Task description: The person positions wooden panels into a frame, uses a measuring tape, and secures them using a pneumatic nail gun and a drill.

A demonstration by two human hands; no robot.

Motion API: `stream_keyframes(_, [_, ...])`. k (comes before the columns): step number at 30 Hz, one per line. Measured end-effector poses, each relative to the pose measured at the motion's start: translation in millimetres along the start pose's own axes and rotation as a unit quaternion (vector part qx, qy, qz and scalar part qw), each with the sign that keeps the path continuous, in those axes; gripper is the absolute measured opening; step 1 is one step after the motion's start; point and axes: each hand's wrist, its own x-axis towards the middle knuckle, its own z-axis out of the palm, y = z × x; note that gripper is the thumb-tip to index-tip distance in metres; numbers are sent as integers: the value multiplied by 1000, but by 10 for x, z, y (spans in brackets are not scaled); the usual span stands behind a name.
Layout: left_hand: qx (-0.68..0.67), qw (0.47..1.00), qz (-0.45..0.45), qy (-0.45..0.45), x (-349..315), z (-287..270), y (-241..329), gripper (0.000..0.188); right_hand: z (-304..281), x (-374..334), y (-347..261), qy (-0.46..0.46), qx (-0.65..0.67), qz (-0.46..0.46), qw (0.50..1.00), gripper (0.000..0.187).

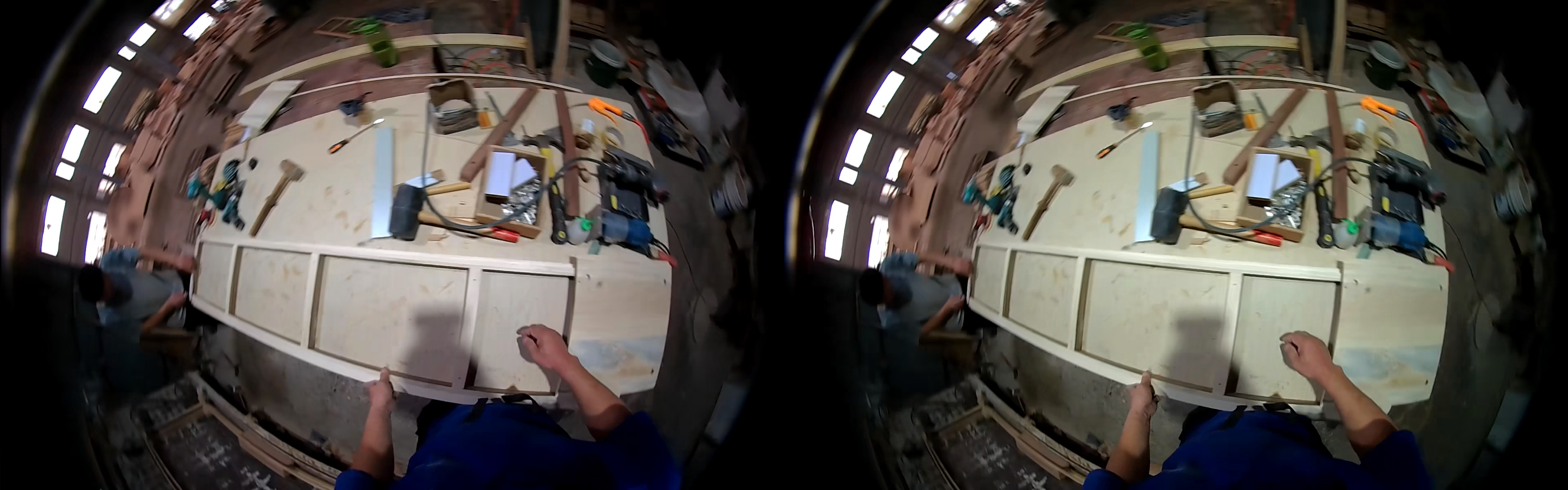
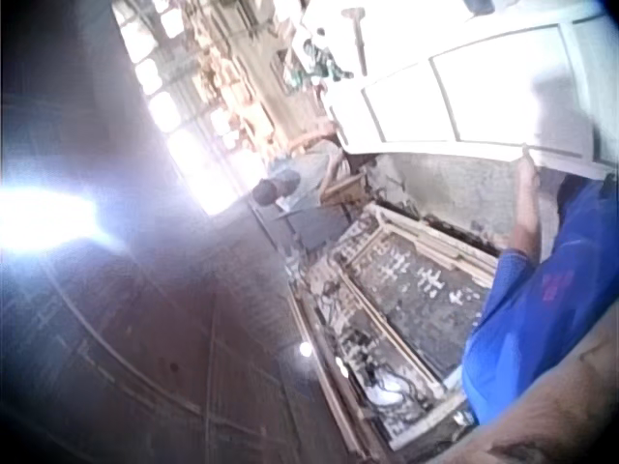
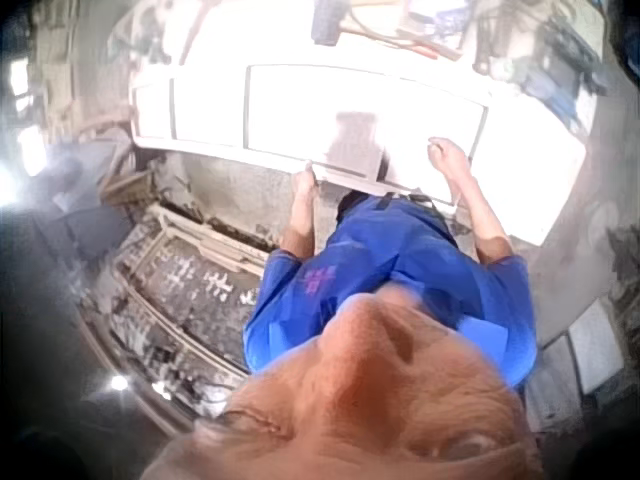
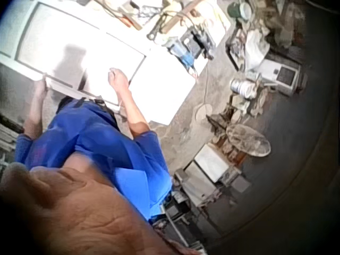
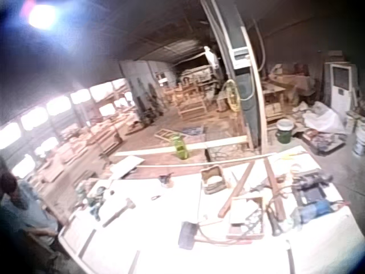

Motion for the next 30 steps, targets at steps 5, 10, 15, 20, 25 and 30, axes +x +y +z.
stream_keyframes(5, [24,999,-21,-24,187,-1,-210,72,273,50,-53,-67,-16,-26,997,21])
stream_keyframes(10, [22,996,64,61,350,-21,-645,77,407,135,-401,-117,-41,-40,991,21])
stream_keyframes(15, [-14,987,149,57,110,203,-478,82,695,265,-687,-152,-72,-49,985,20])
stream_keyframes(20, [27,988,151,28,161,-27,-695,108,1346,268,-1096,-174,-116,-99,973,20])
stream_keyframes(25, [26,982,127,-135,-59,-905,-831,89,2097,17,-1613,-171,-134,-102,971,20])
stream_keyframes(30, [36,981,149,-116,163,-2331,-1376,55,3012,-179,-2099,-169,-142,-126,967,21])
